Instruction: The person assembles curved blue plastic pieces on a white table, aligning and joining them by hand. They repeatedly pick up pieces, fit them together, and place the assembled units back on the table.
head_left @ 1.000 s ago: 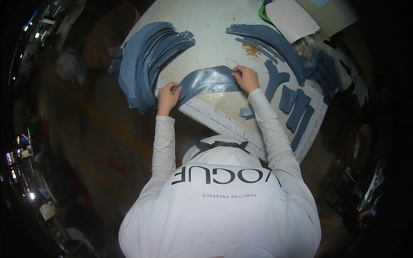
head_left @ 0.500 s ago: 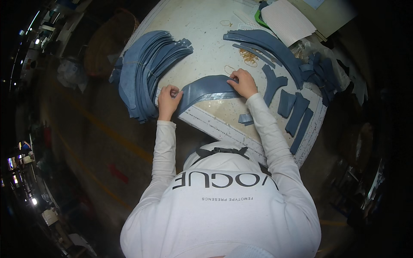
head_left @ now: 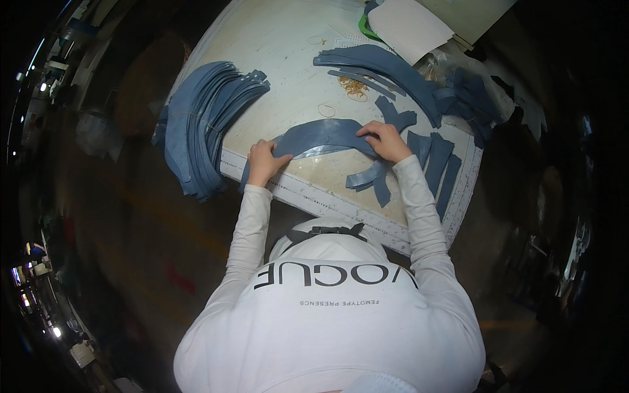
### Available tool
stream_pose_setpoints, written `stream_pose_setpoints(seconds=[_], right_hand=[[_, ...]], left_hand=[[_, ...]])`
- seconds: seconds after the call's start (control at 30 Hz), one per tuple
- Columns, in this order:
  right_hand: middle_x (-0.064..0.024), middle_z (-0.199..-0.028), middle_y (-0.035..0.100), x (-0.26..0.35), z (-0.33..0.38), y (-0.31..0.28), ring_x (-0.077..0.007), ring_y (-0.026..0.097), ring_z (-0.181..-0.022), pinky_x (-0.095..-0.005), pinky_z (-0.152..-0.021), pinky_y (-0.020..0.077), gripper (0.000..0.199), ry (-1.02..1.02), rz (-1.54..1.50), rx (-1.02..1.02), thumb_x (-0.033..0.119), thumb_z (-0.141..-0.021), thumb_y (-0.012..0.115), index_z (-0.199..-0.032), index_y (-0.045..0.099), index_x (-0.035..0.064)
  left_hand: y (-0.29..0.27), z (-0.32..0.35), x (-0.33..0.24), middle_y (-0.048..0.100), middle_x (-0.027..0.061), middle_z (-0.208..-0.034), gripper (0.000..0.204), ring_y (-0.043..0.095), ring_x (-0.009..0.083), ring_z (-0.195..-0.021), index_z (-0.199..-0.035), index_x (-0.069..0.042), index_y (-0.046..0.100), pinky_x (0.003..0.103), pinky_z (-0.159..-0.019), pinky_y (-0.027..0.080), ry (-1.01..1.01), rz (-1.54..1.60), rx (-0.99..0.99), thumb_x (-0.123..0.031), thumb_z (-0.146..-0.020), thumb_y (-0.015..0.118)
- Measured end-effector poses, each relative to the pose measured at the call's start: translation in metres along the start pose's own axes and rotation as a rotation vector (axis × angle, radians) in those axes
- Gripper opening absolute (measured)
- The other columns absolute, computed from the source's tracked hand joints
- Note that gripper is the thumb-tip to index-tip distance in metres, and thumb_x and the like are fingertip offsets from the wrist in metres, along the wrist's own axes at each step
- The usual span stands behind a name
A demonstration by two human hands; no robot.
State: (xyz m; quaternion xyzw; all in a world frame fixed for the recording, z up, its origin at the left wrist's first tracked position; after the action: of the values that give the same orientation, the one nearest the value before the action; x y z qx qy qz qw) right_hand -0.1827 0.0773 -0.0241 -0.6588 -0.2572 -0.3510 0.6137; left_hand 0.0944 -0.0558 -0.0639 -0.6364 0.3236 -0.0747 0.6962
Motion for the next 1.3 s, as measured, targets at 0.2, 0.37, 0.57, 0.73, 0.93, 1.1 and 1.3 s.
stream_pose_setpoints(seconds=[0.2,0.37,0.57,0.73,0.93,1.1,1.3], right_hand=[[-0.0103,-0.102,0.068,0.003,-0.005,-0.06,-0.0252,0.065,-0.094,-0.0323,-0.084,0.0493,0.028,-0.007,-0.093,-0.104,-0.004,-0.081,0.058,-0.104,0.069,0.0067],[-0.0045,-0.114,0.064,-0.019,-0.016,-0.136,-0.0158,0.06,-0.102,-0.0281,-0.094,0.0438,0.029,-0.152,-0.214,-0.358,-0.002,-0.088,0.054,-0.112,0.067,0.0053],[0.0005,-0.101,0.065,-0.137,-0.028,-0.145,-0.0074,0.05,-0.08,-0.0201,-0.082,0.0425,0.031,0.266,-0.39,-0.38,0.001,-0.089,0.057,-0.116,0.067,0.0101],[0.002,-0.097,0.064,-0.177,-0.026,-0.139,-0.0065,0.047,-0.076,-0.0176,-0.078,0.0401,0.033,0.184,-0.49,-0.465,0.002,-0.087,0.059,-0.117,0.068,0.0138],[-0.0105,-0.096,0.064,-0.101,-0.014,-0.142,-0.0314,0.059,-0.092,-0.0374,-0.081,0.0469,0.025,0.006,0.638,-0.756,0.011,-0.078,0.068,-0.102,0.068,0.0134],[-0.0096,-0.096,0.064,-0.028,-0.035,-0.028,-0.0294,0.059,-0.089,-0.0379,-0.086,0.0452,0.027,-0.015,0.081,-0.176,0.013,-0.076,0.07,-0.103,0.067,0.011],[-0.0065,-0.087,0.061,0.018,-0.027,0.073,-0.0279,0.056,-0.095,-0.0369,-0.08,0.046,0.034,0.062,0.277,-0.08,0.02,-0.068,0.078,-0.1,0.066,0.0121]], left_hand=[[-0.015,-0.053,-0.012,0.062,0.0009,-0.069,0.026,0.055,0.0087,-0.061,-0.094,-0.002,0.066,0.023,-0.057,0.043,-0.029,0.764,0.476,-0.025,-0.084,0.072],[-0.068,-0.114,-0.038,0.065,0.0003,-0.089,0.03,0.06,0.007,-0.072,-0.115,-0.004,0.061,0.019,-0.066,0.046,-0.095,1.361,0.204,-0.02,-0.09,0.065],[-0.074,-0.112,-0.035,0.067,0.0038,-0.098,0.028,0.062,0.0079,-0.083,-0.115,-0.006,0.061,0.019,-0.073,0.048,-0.167,1.297,-0.018,-0.023,-0.093,0.062],[-0.054,-0.069,0.007,0.067,0.0022,-0.095,0.022,0.061,0.0091,-0.079,-0.11,-0.007,0.064,0.02,-0.071,0.046,-0.246,1.137,-0.071,-0.02,-0.092,0.062],[-0.058,0.001,0.066,0.069,0.0079,-0.089,0.022,0.065,0.0155,-0.075,-0.096,-0.004,0.066,0.029,-0.071,0.051,-0.266,0.492,-0.104,-0.02,-0.082,0.069],[-0.034,0.039,0.071,0.062,0.0102,-0.088,0.042,0.062,0.0247,-0.081,-0.098,-0.007,0.062,0.037,-0.073,0.05,-0.226,0.115,0.068,-0.027,-0.067,0.081],[-0.026,0.041,0.078,0.058,0.0078,-0.079,0.052,0.056,0.0206,-0.07,-0.1,-0.006,0.061,0.033,-0.066,0.049,-0.237,0.18,-0.087,-0.024,-0.059,0.087]])
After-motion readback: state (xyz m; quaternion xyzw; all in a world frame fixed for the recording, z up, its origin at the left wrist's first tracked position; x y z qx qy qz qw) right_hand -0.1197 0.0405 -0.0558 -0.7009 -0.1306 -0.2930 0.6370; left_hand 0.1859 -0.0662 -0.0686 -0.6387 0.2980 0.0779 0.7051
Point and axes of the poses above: each hand's wrist, its own z-axis away from the middle knuckle, its own y-axis out of the palm, x = y × z, the point moved 5 cm from there along -z, towards the middle knuckle
